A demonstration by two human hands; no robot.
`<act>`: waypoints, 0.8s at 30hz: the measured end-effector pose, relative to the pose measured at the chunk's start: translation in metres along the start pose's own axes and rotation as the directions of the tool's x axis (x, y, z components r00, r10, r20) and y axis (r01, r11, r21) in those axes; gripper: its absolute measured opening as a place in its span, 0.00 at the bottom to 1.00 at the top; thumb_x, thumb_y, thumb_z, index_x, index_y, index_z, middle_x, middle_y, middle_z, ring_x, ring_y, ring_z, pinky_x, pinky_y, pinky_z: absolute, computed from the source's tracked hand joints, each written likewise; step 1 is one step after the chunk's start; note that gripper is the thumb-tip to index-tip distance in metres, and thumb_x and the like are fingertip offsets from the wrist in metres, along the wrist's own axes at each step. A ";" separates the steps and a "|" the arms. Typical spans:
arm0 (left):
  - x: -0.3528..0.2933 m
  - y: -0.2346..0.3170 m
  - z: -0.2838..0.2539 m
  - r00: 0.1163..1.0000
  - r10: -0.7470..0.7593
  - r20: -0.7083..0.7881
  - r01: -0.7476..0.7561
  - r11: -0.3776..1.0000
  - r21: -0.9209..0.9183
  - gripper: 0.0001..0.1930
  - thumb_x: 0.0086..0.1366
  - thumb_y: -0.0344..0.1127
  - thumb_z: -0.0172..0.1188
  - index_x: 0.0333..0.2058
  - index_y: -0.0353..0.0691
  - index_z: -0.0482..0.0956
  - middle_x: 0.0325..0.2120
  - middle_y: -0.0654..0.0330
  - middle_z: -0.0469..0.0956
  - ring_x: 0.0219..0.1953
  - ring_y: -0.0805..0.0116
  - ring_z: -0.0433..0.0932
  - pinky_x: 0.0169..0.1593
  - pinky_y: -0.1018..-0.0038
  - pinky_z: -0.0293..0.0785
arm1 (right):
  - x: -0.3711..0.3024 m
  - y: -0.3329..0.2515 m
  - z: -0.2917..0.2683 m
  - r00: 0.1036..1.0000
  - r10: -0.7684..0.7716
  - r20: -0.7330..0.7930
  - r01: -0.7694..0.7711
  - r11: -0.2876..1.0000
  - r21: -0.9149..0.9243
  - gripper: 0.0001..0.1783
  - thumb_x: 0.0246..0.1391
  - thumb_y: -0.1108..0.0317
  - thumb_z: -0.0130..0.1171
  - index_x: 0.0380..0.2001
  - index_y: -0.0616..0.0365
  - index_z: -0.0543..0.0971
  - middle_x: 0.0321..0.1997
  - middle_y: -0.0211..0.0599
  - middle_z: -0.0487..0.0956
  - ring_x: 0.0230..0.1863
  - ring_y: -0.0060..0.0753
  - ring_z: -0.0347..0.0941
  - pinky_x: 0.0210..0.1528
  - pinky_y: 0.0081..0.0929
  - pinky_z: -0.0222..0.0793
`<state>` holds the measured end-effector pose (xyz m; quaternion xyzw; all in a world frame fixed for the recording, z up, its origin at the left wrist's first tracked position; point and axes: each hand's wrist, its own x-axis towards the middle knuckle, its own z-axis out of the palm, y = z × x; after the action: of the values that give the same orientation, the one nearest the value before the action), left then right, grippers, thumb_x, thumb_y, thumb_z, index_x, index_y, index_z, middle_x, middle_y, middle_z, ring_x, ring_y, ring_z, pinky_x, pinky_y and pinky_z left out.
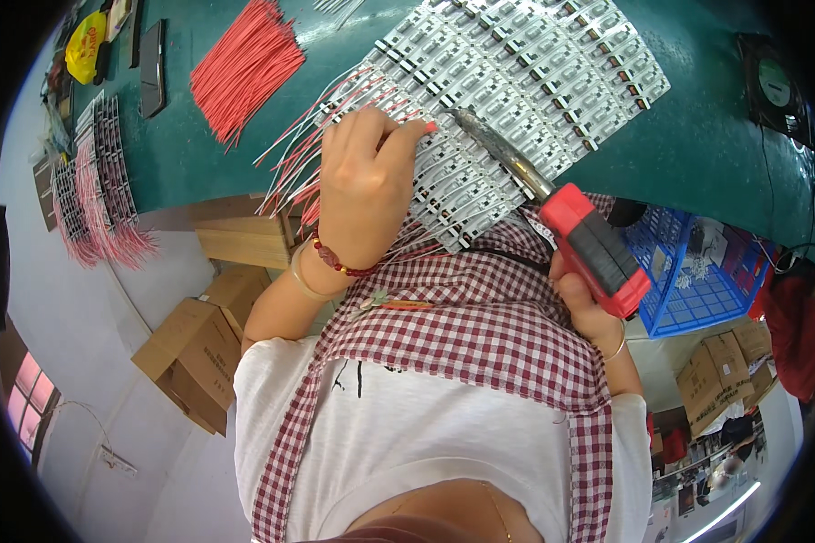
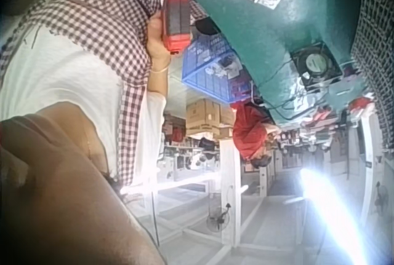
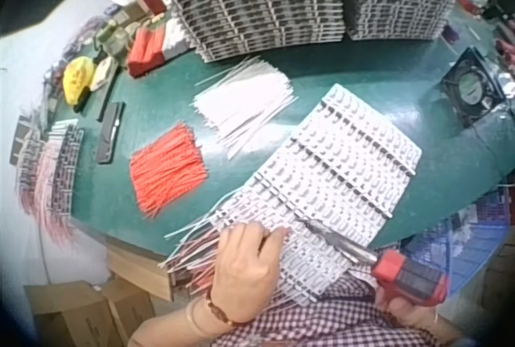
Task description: The person uses a soldering iron to attach red and white wires to a grid of electronic components on a green workbench. They repeatedly pick up individual wires, position them on the component grid, and apply the soldering iron to secure the connections.
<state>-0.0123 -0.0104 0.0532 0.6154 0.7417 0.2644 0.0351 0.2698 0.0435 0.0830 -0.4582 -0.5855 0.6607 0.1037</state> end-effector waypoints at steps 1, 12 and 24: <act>0.000 0.000 0.000 1.000 0.005 -0.002 -0.005 1.000 0.011 0.09 0.50 0.24 0.61 0.32 0.40 0.81 0.24 0.63 0.67 0.28 0.65 0.68 0.34 0.70 0.62 | 0.000 0.001 -0.001 1.000 0.003 0.002 -0.003 1.000 0.011 0.25 0.55 0.45 0.59 0.31 0.61 0.76 0.26 0.28 0.72 0.27 0.23 0.67 0.31 0.23 0.62; -0.005 0.007 -0.001 0.998 0.041 -0.039 -0.042 0.999 -0.027 0.12 0.49 0.25 0.60 0.35 0.38 0.81 0.25 0.63 0.68 0.30 0.65 0.69 0.36 0.71 0.63 | -0.001 0.005 -0.001 0.998 -0.057 0.001 0.057 0.998 0.030 0.24 0.55 0.46 0.59 0.31 0.61 0.76 0.25 0.29 0.73 0.26 0.22 0.68 0.30 0.21 0.63; -0.007 0.006 0.002 0.997 0.042 -0.057 -0.047 0.996 -0.078 0.12 0.47 0.23 0.58 0.33 0.40 0.81 0.25 0.64 0.69 0.29 0.66 0.69 0.35 0.71 0.62 | -0.003 0.016 -0.005 0.996 -0.087 -0.022 0.088 0.995 0.056 0.22 0.53 0.51 0.62 0.33 0.63 0.79 0.25 0.31 0.77 0.26 0.24 0.71 0.30 0.22 0.67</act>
<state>-0.0048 -0.0154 0.0521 0.6222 0.7175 0.3115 0.0330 0.2811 0.0400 0.0705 -0.4355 -0.5847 0.6675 0.1513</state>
